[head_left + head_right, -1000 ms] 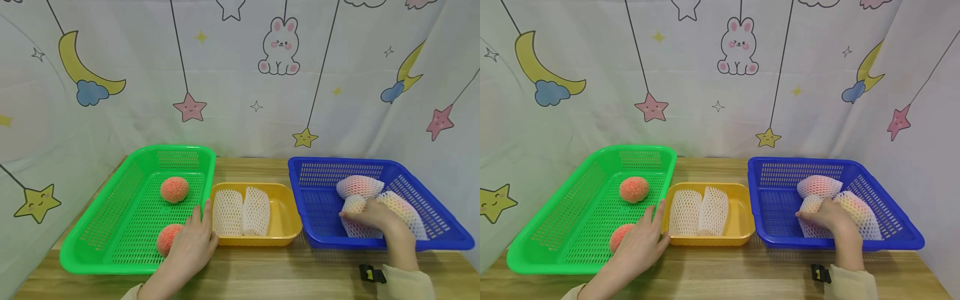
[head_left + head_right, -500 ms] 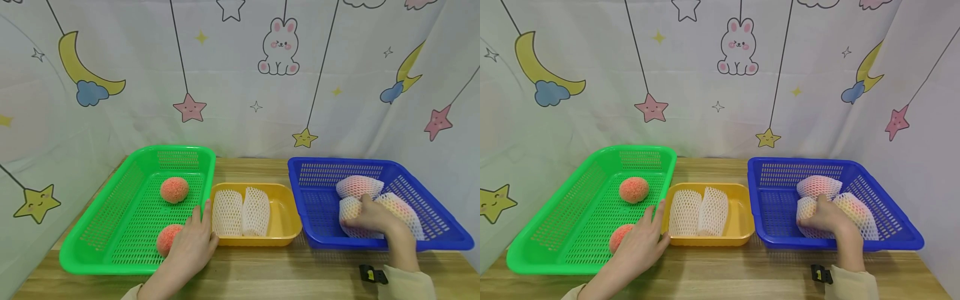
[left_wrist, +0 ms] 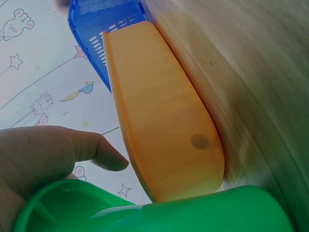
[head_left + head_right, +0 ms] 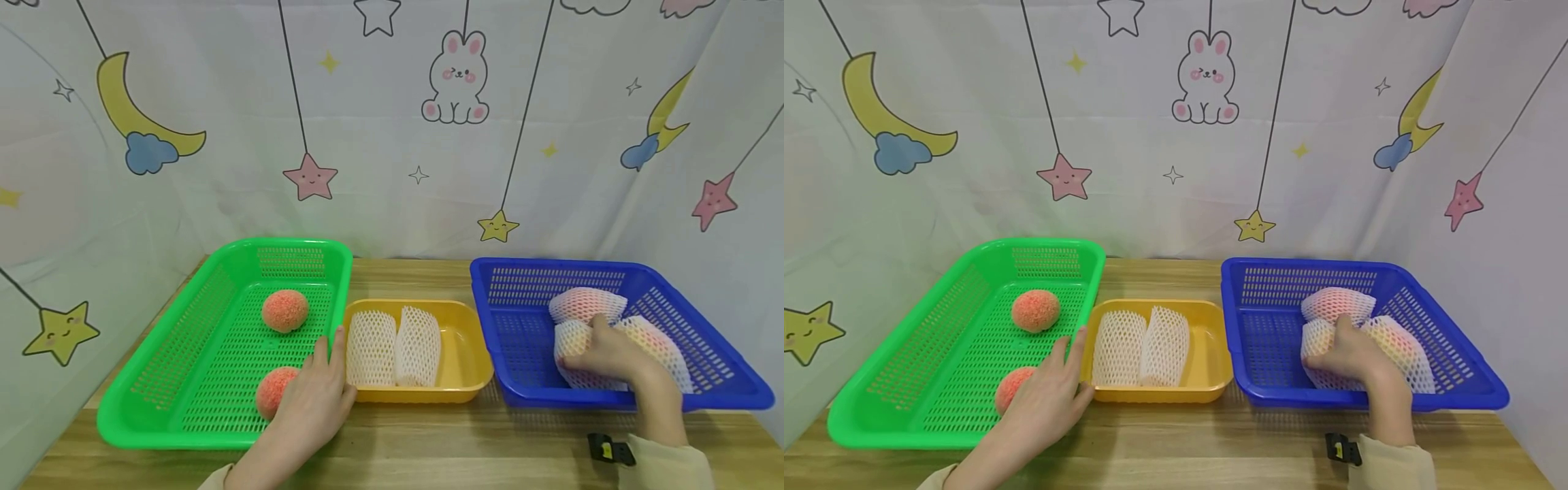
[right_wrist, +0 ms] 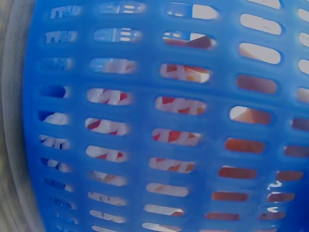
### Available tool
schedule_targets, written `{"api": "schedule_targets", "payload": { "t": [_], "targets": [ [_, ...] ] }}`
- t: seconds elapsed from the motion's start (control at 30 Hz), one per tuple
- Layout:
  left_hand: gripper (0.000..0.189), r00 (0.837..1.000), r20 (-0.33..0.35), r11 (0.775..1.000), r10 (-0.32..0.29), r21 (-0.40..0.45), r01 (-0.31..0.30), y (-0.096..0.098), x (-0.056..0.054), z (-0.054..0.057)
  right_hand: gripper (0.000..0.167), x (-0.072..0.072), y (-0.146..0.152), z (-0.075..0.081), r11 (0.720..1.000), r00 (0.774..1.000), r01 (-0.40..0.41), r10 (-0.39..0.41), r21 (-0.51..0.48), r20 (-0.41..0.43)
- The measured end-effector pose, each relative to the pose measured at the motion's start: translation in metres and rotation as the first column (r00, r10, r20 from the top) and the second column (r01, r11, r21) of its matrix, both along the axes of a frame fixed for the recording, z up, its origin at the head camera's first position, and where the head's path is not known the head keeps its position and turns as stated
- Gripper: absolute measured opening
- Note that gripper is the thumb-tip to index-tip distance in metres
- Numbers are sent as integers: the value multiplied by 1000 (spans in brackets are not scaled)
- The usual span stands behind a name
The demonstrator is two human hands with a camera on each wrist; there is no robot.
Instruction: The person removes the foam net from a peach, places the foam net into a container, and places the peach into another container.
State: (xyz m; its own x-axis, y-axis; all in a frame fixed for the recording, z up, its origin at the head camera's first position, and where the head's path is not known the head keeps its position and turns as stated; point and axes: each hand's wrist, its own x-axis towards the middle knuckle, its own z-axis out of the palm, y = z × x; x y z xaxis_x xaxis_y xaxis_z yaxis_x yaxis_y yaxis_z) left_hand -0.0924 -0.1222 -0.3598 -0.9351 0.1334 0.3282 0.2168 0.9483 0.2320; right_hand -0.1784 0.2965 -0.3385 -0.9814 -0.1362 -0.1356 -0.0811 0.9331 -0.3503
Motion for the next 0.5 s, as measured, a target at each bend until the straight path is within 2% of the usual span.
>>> {"api": "schedule_targets", "payload": {
  "t": [0.5],
  "targets": [
    [73,1000,4,1000,0,3,0,0,0,0,104,4,0,9,998,995,39,-43,-51,-85]
  ]
}}
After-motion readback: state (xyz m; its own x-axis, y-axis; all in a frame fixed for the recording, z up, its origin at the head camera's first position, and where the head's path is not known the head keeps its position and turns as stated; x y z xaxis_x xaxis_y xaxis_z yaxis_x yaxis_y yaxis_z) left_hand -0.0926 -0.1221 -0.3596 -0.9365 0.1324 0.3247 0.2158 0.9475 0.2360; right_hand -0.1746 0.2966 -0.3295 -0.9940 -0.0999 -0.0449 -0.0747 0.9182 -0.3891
